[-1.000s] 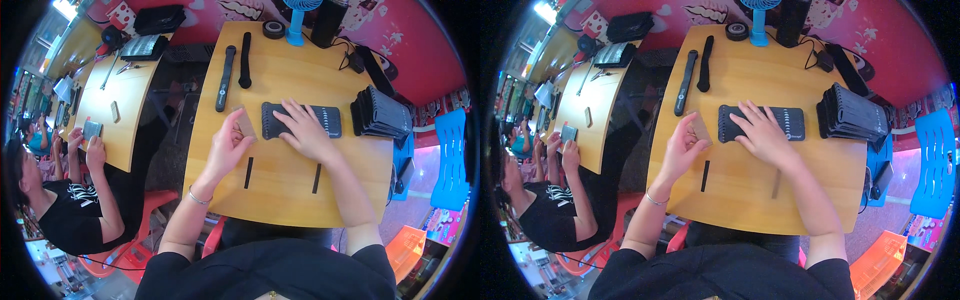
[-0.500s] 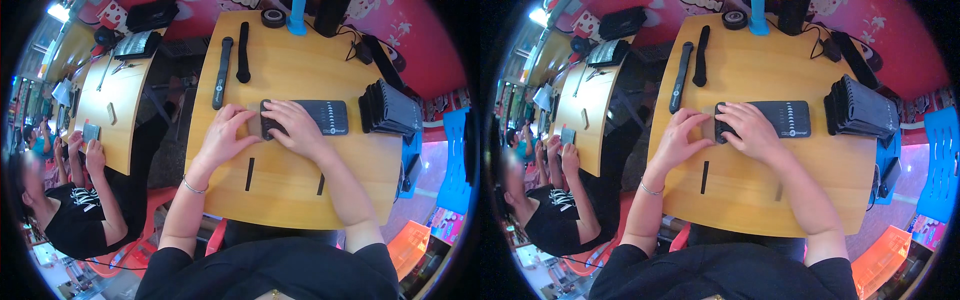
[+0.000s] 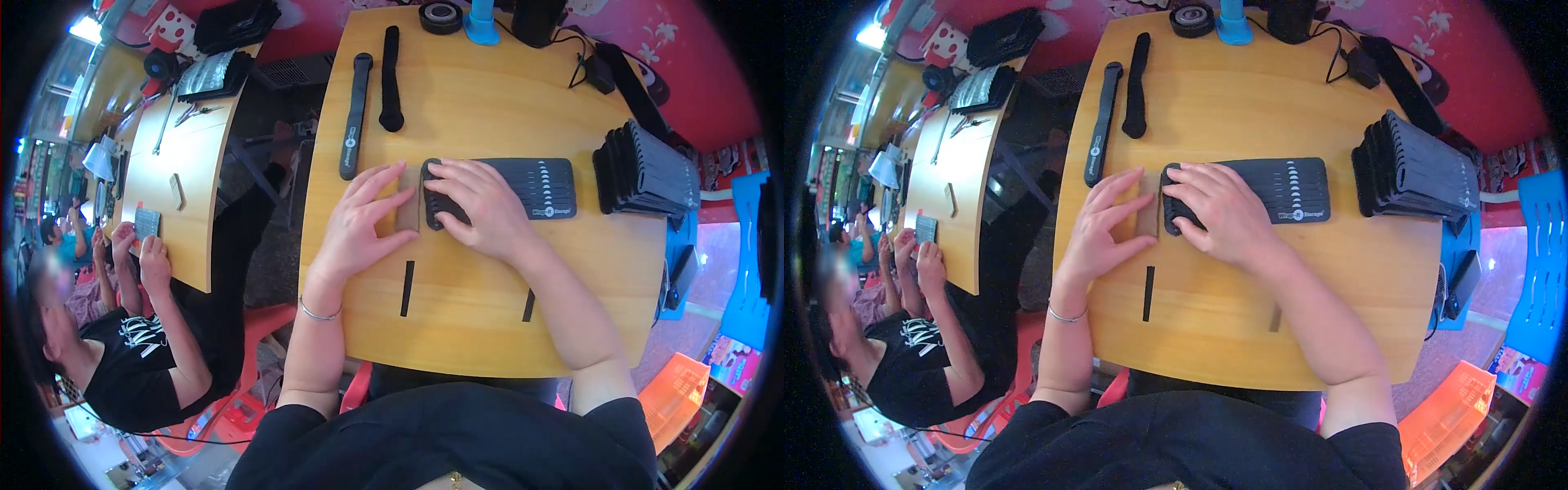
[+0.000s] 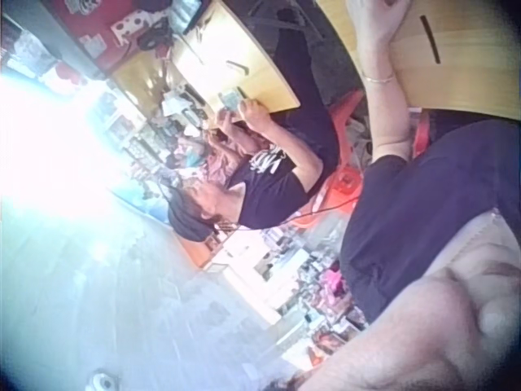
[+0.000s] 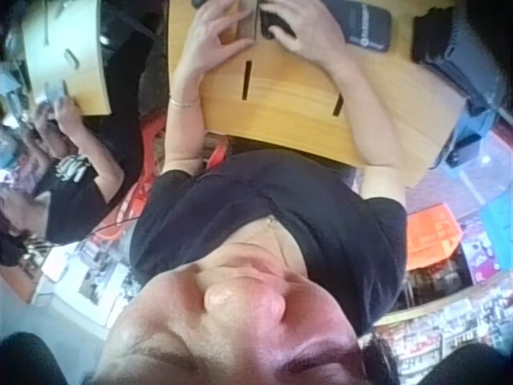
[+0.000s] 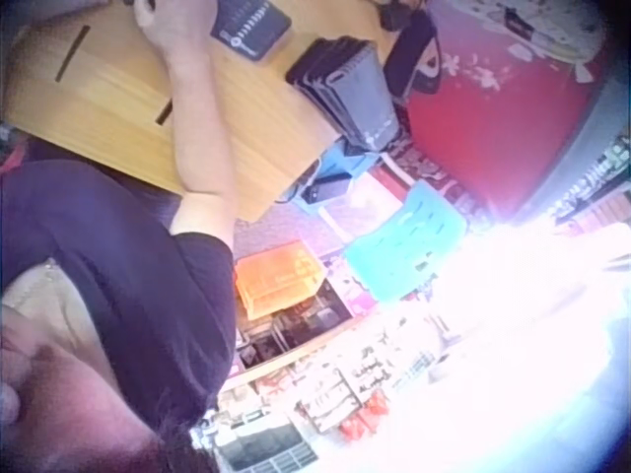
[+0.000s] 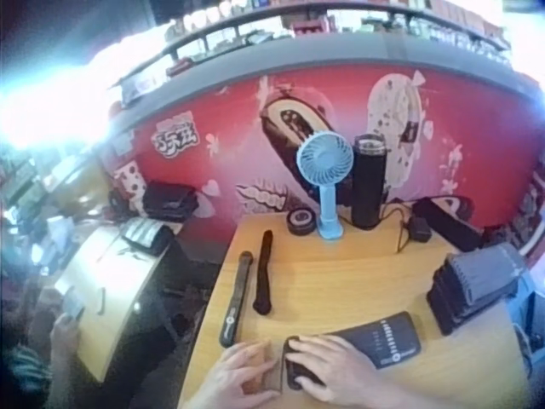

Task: The person wraps a cardboard piece around a black strap by hand, places it onto a stack of organizers, and flips through each layer of the stack.

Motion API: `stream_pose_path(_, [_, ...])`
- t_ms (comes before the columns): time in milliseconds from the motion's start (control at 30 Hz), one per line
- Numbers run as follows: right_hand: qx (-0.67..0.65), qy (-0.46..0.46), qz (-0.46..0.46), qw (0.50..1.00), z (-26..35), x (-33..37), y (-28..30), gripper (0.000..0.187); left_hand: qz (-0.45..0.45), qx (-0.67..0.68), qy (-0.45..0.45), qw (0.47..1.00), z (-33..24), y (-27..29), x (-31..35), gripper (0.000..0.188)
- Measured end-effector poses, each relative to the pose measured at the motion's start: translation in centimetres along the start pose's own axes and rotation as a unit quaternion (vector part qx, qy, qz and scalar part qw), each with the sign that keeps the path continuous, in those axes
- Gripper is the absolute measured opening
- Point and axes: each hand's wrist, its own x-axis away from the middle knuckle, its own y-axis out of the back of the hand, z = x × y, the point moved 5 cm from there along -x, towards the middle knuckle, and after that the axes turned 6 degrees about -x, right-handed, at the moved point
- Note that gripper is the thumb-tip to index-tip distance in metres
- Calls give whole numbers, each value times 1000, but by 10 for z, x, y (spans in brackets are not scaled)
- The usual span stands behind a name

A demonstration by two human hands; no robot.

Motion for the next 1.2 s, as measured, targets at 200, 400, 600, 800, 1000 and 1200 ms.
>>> stream_pose_path(200, [10, -4, -7, 1000, 6, -1, -1, 40, -3, -4, -10, 1000, 1, -7, -1, 60])
stream_pose_path(400, [17, -4, -13, 1000, 6, -1, -2, 41, -16, 10, -11, 1000, -3, -8, -5, 55])
stream_pose_path(600, [9, -16, -10, 1000, 8, -2, -3, 41, -23, 16, 0, 1000, -2, -11, -6, 55])
stream_pose_path(800, [9, -20, -15, 1000, 8, -1, -2, 41, -33, 3, 1, 999, -3, -12, -6, 54])
stream_pose_path(1000, [12, -23, -14, 1000, 10, -1, -1, 45, -45, -1, 5, 999, -5, -12, -7, 54])
stream_pose_path(1200, [-2, -24, -25, 999, 10, -1, -2, 47, -52, -5, 2, 999, -4, -11, -6, 54])
